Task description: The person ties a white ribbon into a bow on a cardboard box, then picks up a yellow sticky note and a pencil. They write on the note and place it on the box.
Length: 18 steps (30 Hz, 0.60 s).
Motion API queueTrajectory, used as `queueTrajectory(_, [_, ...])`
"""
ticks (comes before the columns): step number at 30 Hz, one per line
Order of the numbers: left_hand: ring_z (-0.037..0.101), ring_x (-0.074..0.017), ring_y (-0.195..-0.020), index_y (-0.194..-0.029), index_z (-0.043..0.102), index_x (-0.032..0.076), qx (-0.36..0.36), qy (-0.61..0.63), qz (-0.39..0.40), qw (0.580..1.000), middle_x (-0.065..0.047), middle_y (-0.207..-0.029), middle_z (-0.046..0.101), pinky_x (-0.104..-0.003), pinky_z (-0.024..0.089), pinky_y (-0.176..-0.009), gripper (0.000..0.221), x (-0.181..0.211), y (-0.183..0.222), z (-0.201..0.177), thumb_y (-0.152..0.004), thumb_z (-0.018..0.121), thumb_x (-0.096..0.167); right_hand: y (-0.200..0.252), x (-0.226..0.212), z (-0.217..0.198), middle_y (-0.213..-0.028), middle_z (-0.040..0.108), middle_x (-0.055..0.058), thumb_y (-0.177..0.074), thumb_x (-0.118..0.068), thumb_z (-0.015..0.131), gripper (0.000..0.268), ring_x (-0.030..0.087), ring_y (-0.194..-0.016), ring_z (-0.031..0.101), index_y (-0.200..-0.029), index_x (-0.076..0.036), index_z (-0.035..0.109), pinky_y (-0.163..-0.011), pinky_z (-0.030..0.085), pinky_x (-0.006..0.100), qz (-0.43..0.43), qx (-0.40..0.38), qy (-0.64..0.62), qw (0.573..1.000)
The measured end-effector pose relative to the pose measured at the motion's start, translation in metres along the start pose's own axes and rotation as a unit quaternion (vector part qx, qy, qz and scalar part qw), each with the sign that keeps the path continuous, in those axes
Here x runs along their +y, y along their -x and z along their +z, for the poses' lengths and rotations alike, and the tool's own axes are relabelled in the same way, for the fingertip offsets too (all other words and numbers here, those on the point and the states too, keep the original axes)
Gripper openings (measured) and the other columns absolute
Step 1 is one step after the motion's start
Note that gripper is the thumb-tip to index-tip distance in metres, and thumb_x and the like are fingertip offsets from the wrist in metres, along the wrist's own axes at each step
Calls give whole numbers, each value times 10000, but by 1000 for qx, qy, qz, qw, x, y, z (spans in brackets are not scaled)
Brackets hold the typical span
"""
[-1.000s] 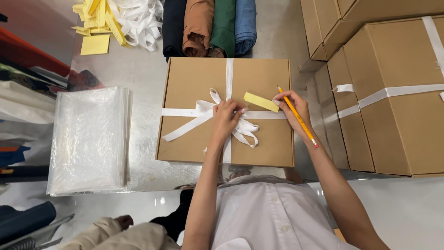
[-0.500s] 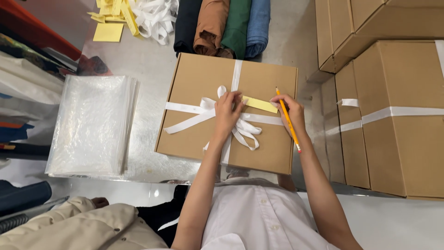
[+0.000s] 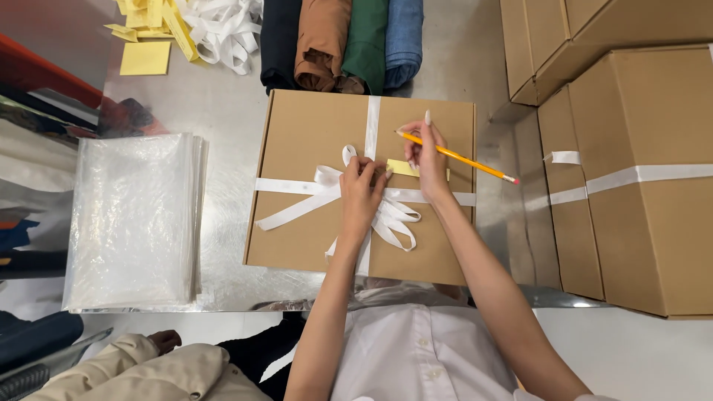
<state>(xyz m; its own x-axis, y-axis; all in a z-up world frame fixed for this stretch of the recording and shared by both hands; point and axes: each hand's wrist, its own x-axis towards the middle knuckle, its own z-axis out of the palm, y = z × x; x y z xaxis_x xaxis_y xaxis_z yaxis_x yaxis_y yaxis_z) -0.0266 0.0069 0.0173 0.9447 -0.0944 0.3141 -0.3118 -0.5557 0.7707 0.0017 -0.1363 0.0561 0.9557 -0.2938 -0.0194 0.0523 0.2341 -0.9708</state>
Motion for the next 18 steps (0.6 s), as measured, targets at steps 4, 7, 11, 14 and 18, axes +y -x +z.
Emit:
queueTrajectory(4, [636, -204, -912, -1002, 706, 145, -9, 1, -7, 1000, 15, -1001, 538, -359, 438, -871, 131, -4, 5, 0, -916, 761, 229, 1, 21, -13, -520, 470, 0, -1064, -313, 446, 311, 32, -421, 437, -932, -80, 605, -434, 322, 137, 36, 8, 20, 999])
queueTrajectory(7, [640, -217, -925, -999, 693, 135, -7, 18, -2, 1000, 5, -1028, 540, -376, 439, -871, 184, -2, 2, -1, -879, 793, 230, -7, 42, -25, -419, 309, -5, -1050, -266, 552, 357, 52, -356, 297, -754, -73, 605, -388, 248, 165, 14, -28, 62, 998])
queueTrajectory(11, [631, -206, -951, -1001, 631, 142, -25, 1, -15, 1000, 15, -1030, 520, -377, 432, -900, 318, 0, 5, -1, -829, 834, 317, -5, 47, -26, -469, 407, 17, -1036, -272, 611, 279, 63, -369, 383, -868, -49, 602, -394, 310, 179, 10, -75, 78, 994])
queueTrajectory(14, [629, -206, -956, -982, 607, 134, -21, -17, -18, 999, 18, -1026, 511, -377, 432, -909, 329, 2, 4, 1, -824, 833, 314, -8, 48, -24, -619, 553, 28, -941, -157, 732, 193, 59, -501, 503, -965, -71, 561, -489, 380, 182, -30, -78, 109, 990])
queueTrajectory(18, [630, -231, -973, -974, 593, 125, -14, -23, -22, 999, -3, -1032, 510, -393, 434, -909, 341, 5, 4, 0, -818, 830, 315, 2, 47, -23, -669, 556, 43, -893, -30, 733, 264, 97, -595, 523, -816, -81, 486, -564, 407, 213, -91, -30, 160, 983])
